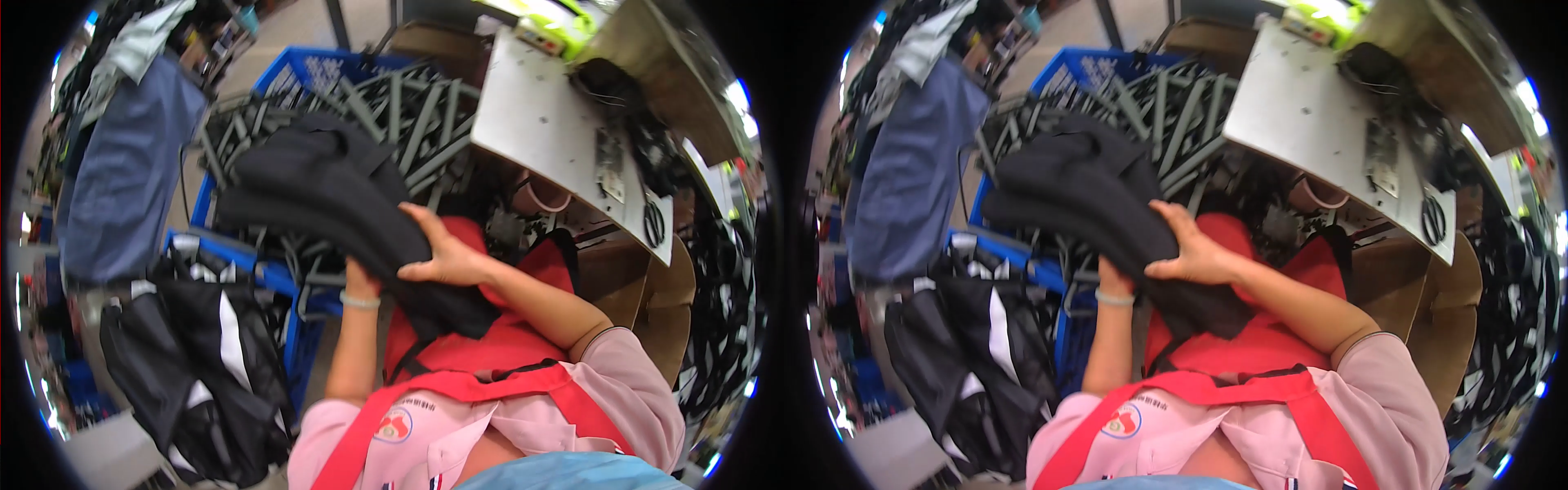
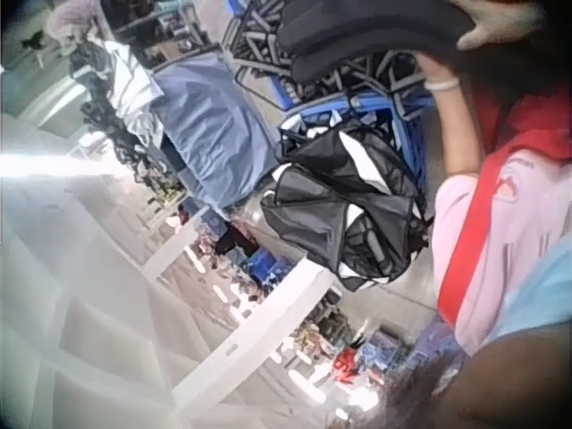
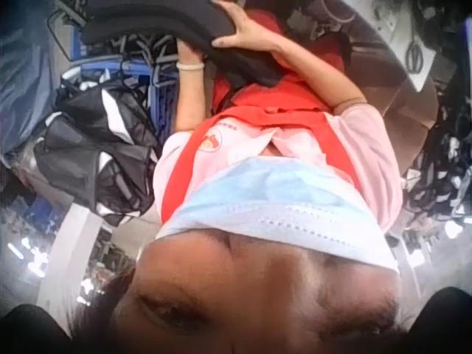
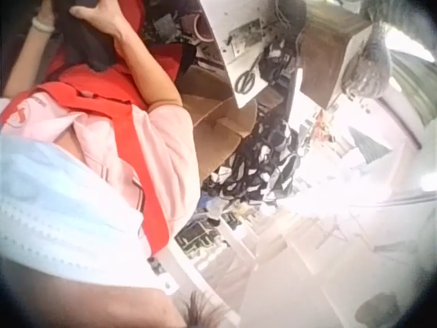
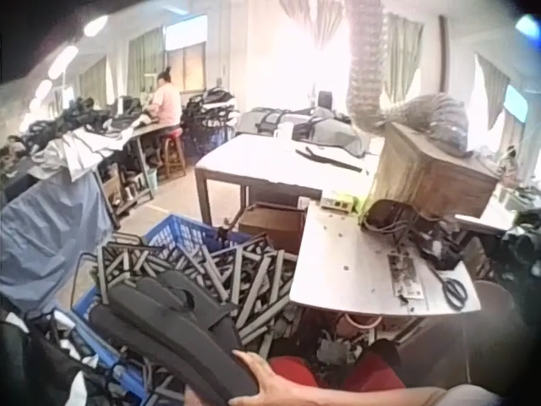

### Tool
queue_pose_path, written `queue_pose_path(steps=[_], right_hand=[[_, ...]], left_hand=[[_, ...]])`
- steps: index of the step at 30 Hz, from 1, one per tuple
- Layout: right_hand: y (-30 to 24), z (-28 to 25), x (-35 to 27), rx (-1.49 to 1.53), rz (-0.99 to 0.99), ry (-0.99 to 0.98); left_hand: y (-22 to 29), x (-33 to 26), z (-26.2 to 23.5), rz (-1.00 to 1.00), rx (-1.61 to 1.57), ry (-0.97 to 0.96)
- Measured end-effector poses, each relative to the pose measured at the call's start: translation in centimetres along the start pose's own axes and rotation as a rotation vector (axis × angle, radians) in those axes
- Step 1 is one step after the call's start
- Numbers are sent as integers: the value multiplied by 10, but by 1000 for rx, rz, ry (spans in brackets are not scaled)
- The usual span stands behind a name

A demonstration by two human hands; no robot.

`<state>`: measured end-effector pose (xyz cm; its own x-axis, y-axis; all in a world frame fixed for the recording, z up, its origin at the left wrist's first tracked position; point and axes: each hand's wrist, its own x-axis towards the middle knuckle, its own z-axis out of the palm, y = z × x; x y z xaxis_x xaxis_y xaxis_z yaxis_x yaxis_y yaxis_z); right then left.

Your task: Assembling and finishing padded black straps at a factory workstation.

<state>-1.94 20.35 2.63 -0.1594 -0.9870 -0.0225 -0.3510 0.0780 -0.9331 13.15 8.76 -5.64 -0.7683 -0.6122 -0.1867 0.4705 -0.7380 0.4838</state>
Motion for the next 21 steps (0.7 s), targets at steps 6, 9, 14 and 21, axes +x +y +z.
queue_pose_path(steps=[6, 9, 14, 21], right_hand=[[-52, -21, 4, 221, 117, -15], [-52, -19, 2, 304, 145, -44], [-52, -8, 7, 386, 155, -25], [-80, -47, 41, 532, 138, -11]], left_hand=[[40, -15, 58, 107, -353, -340], [37, -22, 65, 143, 32, -156], [43, -13, 70, 8, 130, 51], [53, 29, 120, 220, 240, 58]])
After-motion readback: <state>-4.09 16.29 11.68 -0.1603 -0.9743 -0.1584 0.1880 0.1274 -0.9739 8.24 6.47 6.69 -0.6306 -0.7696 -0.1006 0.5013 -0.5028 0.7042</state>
